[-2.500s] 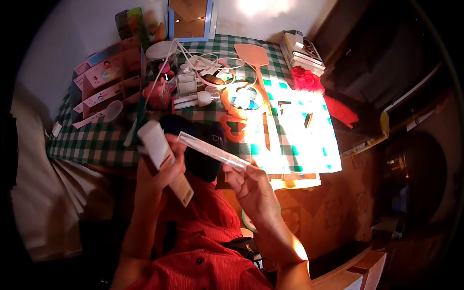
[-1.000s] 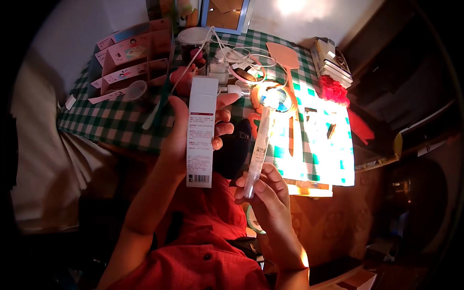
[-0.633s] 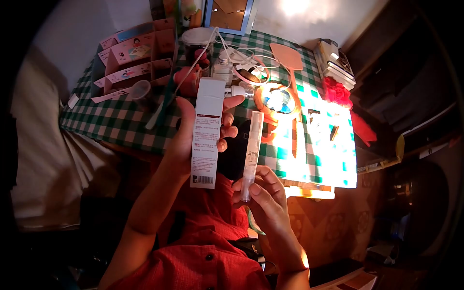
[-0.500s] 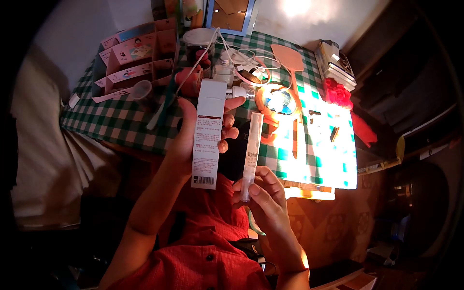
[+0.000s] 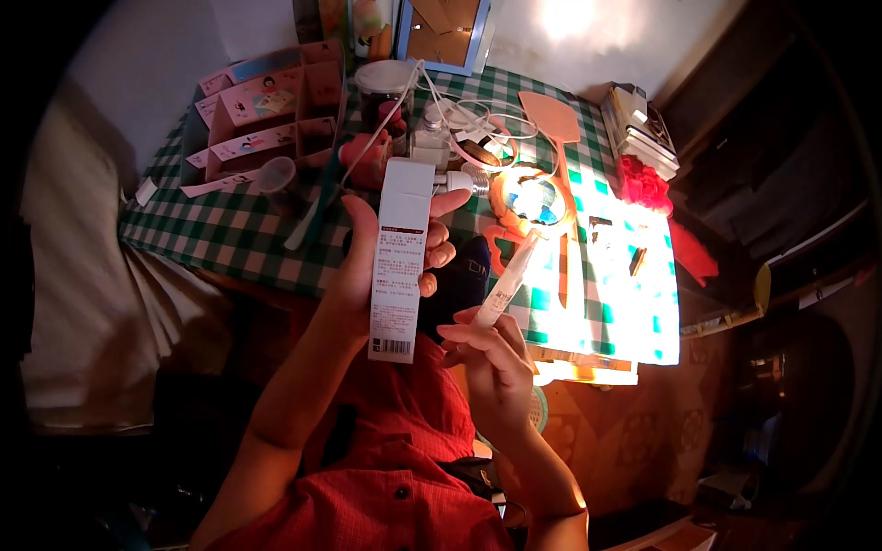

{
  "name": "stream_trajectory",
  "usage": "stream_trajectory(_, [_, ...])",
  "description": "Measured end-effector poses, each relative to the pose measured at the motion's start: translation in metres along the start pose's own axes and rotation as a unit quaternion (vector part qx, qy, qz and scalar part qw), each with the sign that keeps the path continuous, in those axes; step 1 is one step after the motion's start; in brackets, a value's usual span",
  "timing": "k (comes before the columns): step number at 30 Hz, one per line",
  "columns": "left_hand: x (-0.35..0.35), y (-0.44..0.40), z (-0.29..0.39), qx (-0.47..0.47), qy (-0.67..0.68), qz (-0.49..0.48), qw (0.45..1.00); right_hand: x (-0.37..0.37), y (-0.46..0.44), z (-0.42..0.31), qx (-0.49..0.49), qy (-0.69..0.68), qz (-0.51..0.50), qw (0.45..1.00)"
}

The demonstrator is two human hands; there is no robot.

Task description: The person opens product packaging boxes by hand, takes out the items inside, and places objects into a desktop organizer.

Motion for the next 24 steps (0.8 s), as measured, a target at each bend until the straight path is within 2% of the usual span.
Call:
stream_trajectory(2, [0.0,0.0,0.001,-0.002,0.002,0.006,1.0,-0.008,-0.002,-0.004,0.054,0.086,0.029,0.994])
stream_trajectory(6, [0.005,-0.003,0.0,0.011,0.043,0.039,0.998,-0.019,-0.007,-0.008,0.058,0.105,-0.018,0.993])
stream_trajectory(8, [0.01,-0.007,-0.002,0.016,0.07,0.051,0.996,-0.02,-0.013,-0.004,0.075,0.098,-0.006,0.992])
stream_trajectory(10, [0.014,-0.011,-0.002,-0.004,0.163,0.058,0.985,-0.02,-0.021,-0.005,0.085,0.09,0.037,0.992])
stream_trajectory(12, [0.015,-0.012,0.0,-0.012,0.182,0.057,0.982,-0.021,-0.028,-0.008,0.114,0.096,0.023,0.989])
stream_trajectory(14, [0.017,-0.014,-0.005,0.031,0.249,0.059,0.966,-0.023,-0.032,-0.01,0.108,0.096,0.015,0.989])
stream_trajectory(19, [0.024,-0.018,-0.007,0.012,0.246,0.082,0.966,-0.026,-0.039,-0.009,0.051,-0.004,0.033,0.998])
stream_trajectory(24, [0.023,-0.016,-0.004,-0.004,0.234,0.079,0.969,-0.027,-0.039,-0.008,0.028,-0.021,0.032,0.999])
Point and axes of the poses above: each hand's wrist, its own y-axis away from the middle knuckle, its own x-axis out of the back of the hand, z = x × y, the point moved 4 cm from there along -y, towards the middle knuckle, and after that the axes turned 7 degrees about x, right-handed, at the moved point
